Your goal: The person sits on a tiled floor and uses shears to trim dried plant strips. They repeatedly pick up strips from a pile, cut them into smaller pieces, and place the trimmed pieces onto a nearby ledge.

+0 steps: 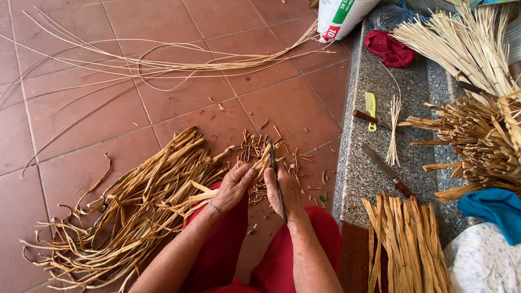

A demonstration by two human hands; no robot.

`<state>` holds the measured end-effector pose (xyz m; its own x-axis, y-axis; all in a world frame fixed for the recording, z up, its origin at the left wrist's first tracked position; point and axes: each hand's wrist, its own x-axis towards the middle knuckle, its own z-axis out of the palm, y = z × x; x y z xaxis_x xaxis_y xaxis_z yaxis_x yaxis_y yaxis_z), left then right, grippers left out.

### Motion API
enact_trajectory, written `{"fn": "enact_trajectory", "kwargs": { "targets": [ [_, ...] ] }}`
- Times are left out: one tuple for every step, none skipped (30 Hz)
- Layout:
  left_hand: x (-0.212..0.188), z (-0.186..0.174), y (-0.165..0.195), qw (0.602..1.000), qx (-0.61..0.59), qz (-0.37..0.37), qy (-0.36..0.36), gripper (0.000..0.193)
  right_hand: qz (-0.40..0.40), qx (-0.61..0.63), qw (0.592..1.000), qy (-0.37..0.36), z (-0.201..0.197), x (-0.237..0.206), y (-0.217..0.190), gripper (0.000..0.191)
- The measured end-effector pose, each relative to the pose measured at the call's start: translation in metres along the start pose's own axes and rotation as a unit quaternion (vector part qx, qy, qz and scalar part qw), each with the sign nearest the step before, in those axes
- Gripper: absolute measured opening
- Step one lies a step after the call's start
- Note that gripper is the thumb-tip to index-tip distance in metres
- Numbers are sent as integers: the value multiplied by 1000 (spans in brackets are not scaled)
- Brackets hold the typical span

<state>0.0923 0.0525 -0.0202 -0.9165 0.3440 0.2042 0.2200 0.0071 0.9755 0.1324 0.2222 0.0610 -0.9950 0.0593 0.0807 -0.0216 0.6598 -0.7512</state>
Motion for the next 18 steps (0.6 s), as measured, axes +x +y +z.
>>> {"fn": "enact_trajectory", "kwargs": {
  "targets": [
    [0, 0, -1, 1000, 0, -1, 2, 25, -15, -1, 1000, 4, 0, 0, 1, 78],
    [-1, 0, -2, 1000, 1, -3, 3, 26, -12, -10, 1000, 7, 1, 0, 3, 78],
    [-1, 0, -3, 1000, -6, -8, 3, 27, -9, -20, 1000, 9, 2, 0, 5, 79],
    [-2, 1, -4, 1000, -13, -12, 2, 28, -6, -29, 999, 11, 3, 0, 7, 79],
    [-2, 1, -6, 1000, -20, -16, 2, 29, -6, -37, 999, 21, 5, -1, 10, 76],
    [-2, 1, -7, 1000, -24, -13, 4, 28, -6, -45, 998, 30, 7, -1, 13, 73],
    [-2, 1, -8, 1000, -28, -11, 6, 27, -6, -53, 998, 39, 9, -1, 15, 71],
    [-2, 2, -9, 999, -32, -9, 8, 27, -9, -9, 998, 56, 11, -2, 18, 70],
    [-2, 3, -10, 998, -47, -24, 17, 27, -11, 35, 997, 72, 13, -2, 21, 69],
    [-2, 4, -11, 997, -63, -38, 26, 27, -14, 79, 993, 88, 14, -2, 24, 68],
    [-2, 4, -11, 995, -79, -52, 36, 27, 4, 149, 983, 109, 14, 0, 27, 66],
    [-2, 4, -11, 989, -121, -68, 45, 25, 23, 220, 967, 129, 14, 3, 29, 64],
    [-1, 4, -10, 981, -163, -85, 55, 25, 42, 290, 945, 146, 13, 6, 32, 62],
    [-1, 4, -9, 971, -204, -104, 64, 28, 59, 325, 933, 146, 12, 8, 34, 61],
    [-1, 4, -8, 972, -198, -101, 77, 30, 76, 358, 919, 147, 11, 10, 36, 62],
    [0, 3, -6, 972, -193, -97, 90, 31, 91, 390, 904, 147, 10, 12, 38, 63],
    [2, 3, -4, 973, -187, -90, 103, 33, 104, 397, 903, 128, 11, 13, 39, 62],
    [3, 3, -1, 978, -156, -68, 122, 34, 117, 404, 901, 109, 14, 13, 39, 63]
  ]
}}
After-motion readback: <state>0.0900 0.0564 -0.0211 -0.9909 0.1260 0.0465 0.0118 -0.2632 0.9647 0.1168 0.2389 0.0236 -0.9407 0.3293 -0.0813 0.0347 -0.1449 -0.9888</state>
